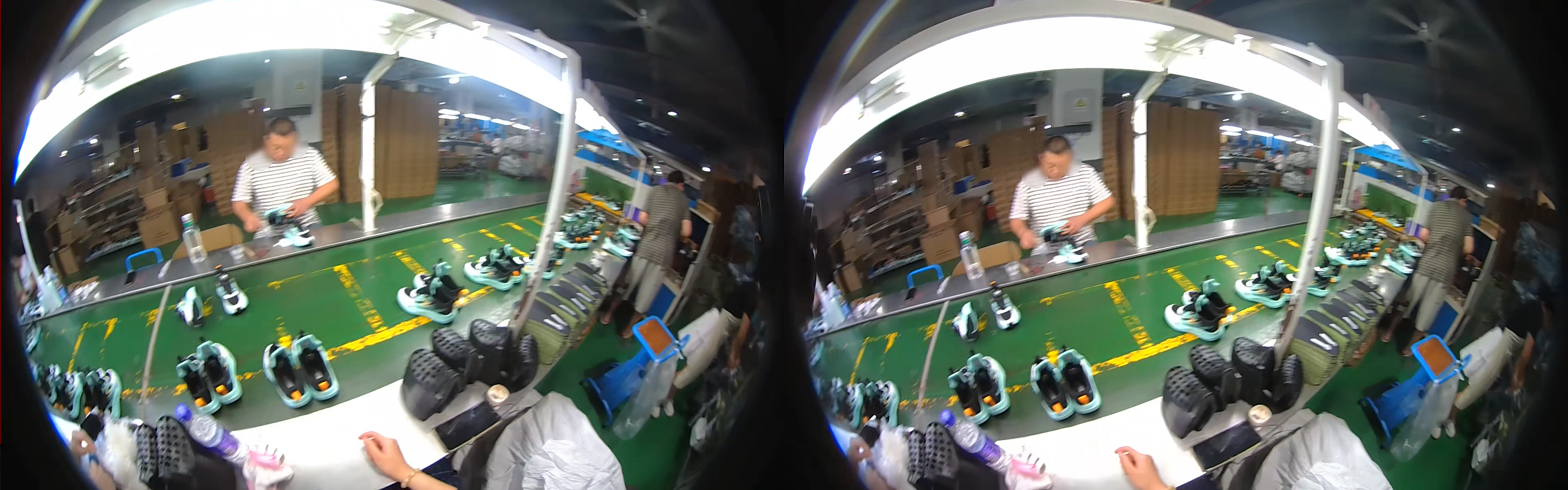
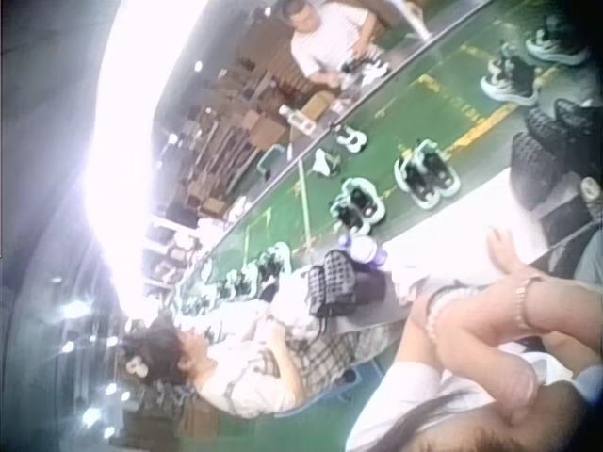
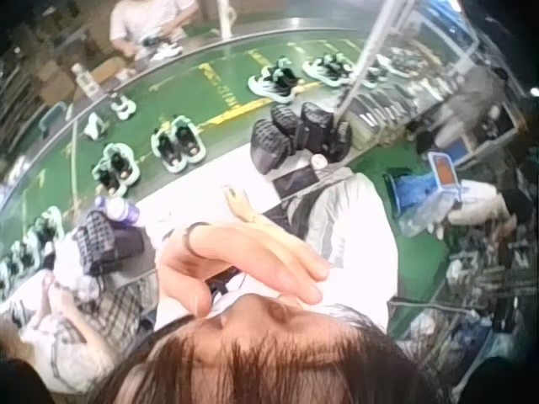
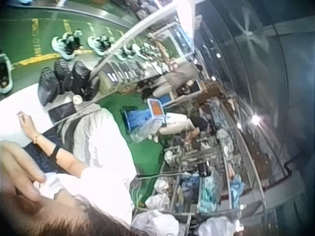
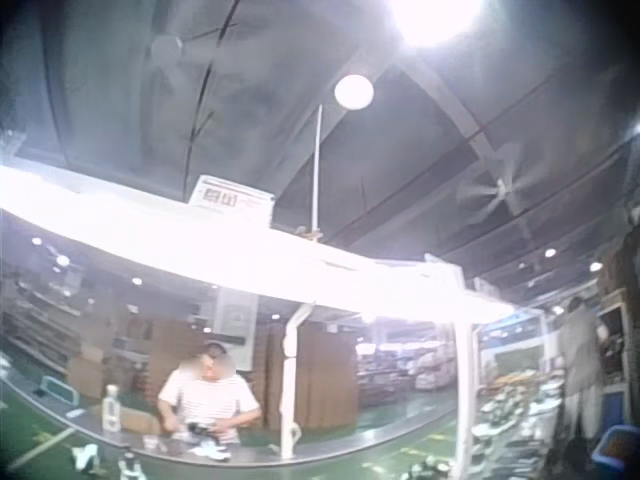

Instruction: Inspect and organize finished sneakers on a conveyor belt in a shoe factory.

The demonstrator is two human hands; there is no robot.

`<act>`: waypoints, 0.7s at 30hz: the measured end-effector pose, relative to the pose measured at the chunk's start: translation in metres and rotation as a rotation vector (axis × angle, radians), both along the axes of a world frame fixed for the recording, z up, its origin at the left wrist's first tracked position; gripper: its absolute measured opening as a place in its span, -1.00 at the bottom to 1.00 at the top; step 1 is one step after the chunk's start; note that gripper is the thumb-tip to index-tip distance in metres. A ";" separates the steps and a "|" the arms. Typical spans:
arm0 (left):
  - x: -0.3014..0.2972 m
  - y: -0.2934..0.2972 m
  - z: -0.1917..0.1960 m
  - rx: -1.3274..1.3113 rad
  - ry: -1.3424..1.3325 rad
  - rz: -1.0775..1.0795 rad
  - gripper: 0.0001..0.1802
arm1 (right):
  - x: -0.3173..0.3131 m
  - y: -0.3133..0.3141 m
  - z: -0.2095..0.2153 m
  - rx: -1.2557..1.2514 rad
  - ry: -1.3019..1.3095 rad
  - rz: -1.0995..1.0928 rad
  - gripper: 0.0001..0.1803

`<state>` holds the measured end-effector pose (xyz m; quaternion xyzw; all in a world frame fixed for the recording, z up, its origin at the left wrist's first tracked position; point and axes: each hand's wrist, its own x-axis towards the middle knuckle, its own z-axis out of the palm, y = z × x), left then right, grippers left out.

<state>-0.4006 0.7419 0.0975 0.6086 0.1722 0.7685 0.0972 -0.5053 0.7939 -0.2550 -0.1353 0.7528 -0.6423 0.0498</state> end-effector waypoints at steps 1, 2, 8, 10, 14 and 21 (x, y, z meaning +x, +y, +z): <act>-0.005 0.002 0.007 0.044 0.090 0.017 -0.51 | -0.003 0.001 -0.005 -0.010 -0.036 0.001 -0.77; -0.009 0.002 0.013 0.084 0.181 0.034 -0.57 | -0.002 0.000 -0.004 0.016 -0.003 -0.021 -0.78; 0.006 -0.006 0.005 0.207 -0.125 0.023 -0.88 | 0.002 0.004 0.008 -0.010 -0.045 0.005 -0.79; 0.008 -0.021 0.008 0.115 -0.143 0.245 -0.90 | 0.006 0.004 0.025 -0.023 0.020 0.027 -0.80; 0.017 -0.033 0.023 -0.039 -0.328 0.451 -0.91 | 0.007 0.009 0.028 -0.060 0.004 -0.001 -0.80; 0.029 -0.081 0.038 -0.109 0.081 0.173 -0.83 | -0.007 0.006 -0.007 0.019 0.063 0.008 -0.78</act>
